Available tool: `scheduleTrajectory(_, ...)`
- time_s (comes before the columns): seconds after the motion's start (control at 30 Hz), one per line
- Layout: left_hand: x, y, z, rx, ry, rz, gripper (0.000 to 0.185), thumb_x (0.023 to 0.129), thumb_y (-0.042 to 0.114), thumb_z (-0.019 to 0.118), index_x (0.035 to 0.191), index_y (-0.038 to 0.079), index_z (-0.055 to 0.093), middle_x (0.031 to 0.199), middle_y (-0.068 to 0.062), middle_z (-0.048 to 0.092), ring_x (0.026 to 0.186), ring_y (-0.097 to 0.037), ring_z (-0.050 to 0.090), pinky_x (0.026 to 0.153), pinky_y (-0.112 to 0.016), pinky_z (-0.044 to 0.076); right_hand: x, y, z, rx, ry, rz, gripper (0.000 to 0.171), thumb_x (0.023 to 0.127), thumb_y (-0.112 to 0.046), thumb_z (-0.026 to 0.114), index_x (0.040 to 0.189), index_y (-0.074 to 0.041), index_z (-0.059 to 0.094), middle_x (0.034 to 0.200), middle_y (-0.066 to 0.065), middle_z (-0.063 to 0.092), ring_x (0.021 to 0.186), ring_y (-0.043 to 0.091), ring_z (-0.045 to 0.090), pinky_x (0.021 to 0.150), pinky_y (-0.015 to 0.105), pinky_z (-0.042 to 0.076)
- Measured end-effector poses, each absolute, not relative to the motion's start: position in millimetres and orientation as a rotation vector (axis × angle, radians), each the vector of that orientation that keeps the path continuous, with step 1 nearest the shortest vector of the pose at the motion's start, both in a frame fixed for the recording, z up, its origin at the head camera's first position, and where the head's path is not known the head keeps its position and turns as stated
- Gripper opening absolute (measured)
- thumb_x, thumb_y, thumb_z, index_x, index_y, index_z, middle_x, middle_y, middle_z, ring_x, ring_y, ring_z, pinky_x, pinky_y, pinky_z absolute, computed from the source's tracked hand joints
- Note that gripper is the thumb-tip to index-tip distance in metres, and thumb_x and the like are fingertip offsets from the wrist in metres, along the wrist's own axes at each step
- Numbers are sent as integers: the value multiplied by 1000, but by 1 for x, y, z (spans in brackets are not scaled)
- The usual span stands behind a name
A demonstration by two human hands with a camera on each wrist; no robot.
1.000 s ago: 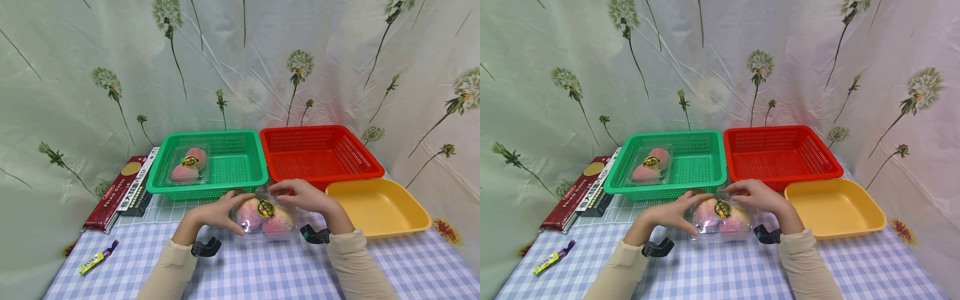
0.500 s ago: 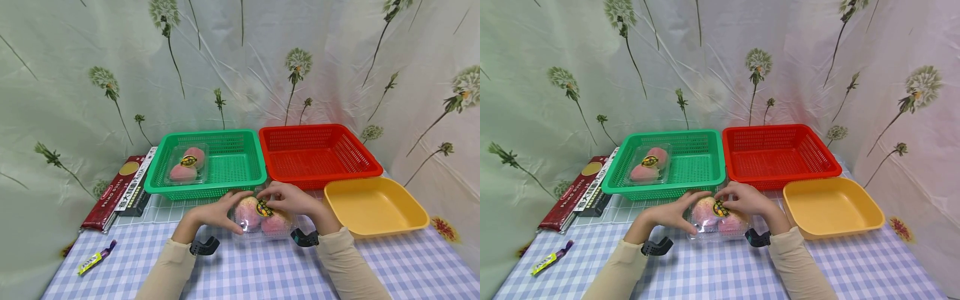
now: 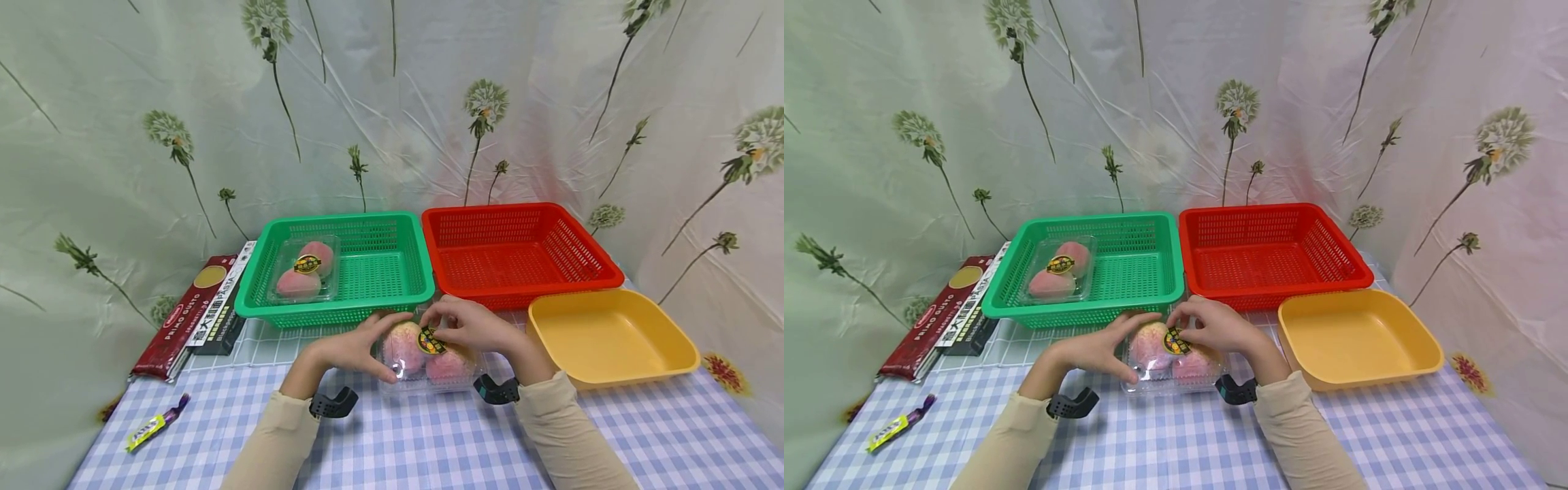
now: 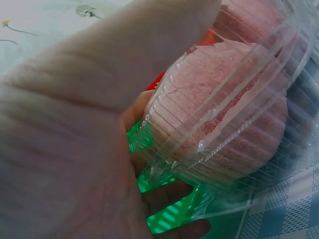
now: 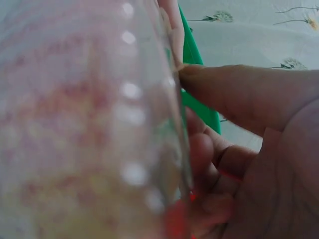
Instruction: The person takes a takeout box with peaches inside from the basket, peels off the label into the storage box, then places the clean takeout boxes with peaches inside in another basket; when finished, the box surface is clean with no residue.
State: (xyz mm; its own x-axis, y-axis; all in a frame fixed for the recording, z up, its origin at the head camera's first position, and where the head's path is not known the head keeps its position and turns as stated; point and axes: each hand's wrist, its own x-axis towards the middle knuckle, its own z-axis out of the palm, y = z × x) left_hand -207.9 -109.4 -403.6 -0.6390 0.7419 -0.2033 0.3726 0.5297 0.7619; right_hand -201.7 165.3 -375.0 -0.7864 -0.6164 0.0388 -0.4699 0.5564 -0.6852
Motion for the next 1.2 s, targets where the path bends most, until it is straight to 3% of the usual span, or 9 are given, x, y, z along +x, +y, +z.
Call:
scheduleTrajectory(0.13, -208, -109, -404, 899, 2264, 942, 104, 78, 43, 84, 159, 37, 18, 159, -11, 22, 146, -34, 24, 109, -63, 35, -201, 166, -374, -965, 2594, -1061, 15, 91, -8, 70, 103, -17, 71, 101, 9, 59, 76, 14, 52, 70, 23, 47)
scheduleTrajectory(0.27, -208, -110, -405, 894, 2267, 934, 104, 78, 44, 84, 159, 38, 18, 159, -9, 21, 146, -34, 24, 110, -63, 35, -201, 164, -373, -991, 2594, -1084, 13, 91, -5, 70, 100, -15, 70, 103, 6, 63, 77, 14, 53, 70, 22, 48)
scheduleTrajectory(0.5, -207, -110, -405, 909, 2271, 929, 104, 79, 44, 83, 159, 39, 17, 161, -10, 19, 147, -35, 22, 110, -64, 34, -201, 162, -375, -974, 2585, -1122, 18, 92, -4, 68, 109, -12, 71, 104, 2, 69, 85, 13, 56, 76, 23, 51)
scheduleTrajectory(0.7, -208, -110, -405, 919, 2273, 931, 104, 79, 44, 83, 159, 37, 17, 160, -11, 20, 146, -35, 23, 110, -64, 34, -200, 162, -375, -916, 2621, -1097, 15, 90, -7, 71, 104, -12, 74, 94, 0, 64, 82, 12, 53, 72, 22, 49)
scheduleTrajectory(1.03, -208, -110, -406, 903, 2268, 944, 103, 78, 44, 84, 158, 40, 19, 160, -8, 21, 147, -32, 23, 111, -62, 33, -198, 165, -369, -883, 2503, -1164, 3, 94, -11, 68, 96, -11, 68, 94, 2, 68, 81, 15, 59, 74, 26, 54)
scheduleTrajectory(1.2, -208, -110, -407, 908, 2253, 957, 104, 79, 44, 83, 159, 39, 18, 160, -9, 20, 147, -33, 23, 111, -62, 34, -197, 169, -366, -914, 2453, -1187, 6, 95, -14, 67, 96, -8, 66, 91, 2, 67, 80, 14, 61, 74, 25, 54)
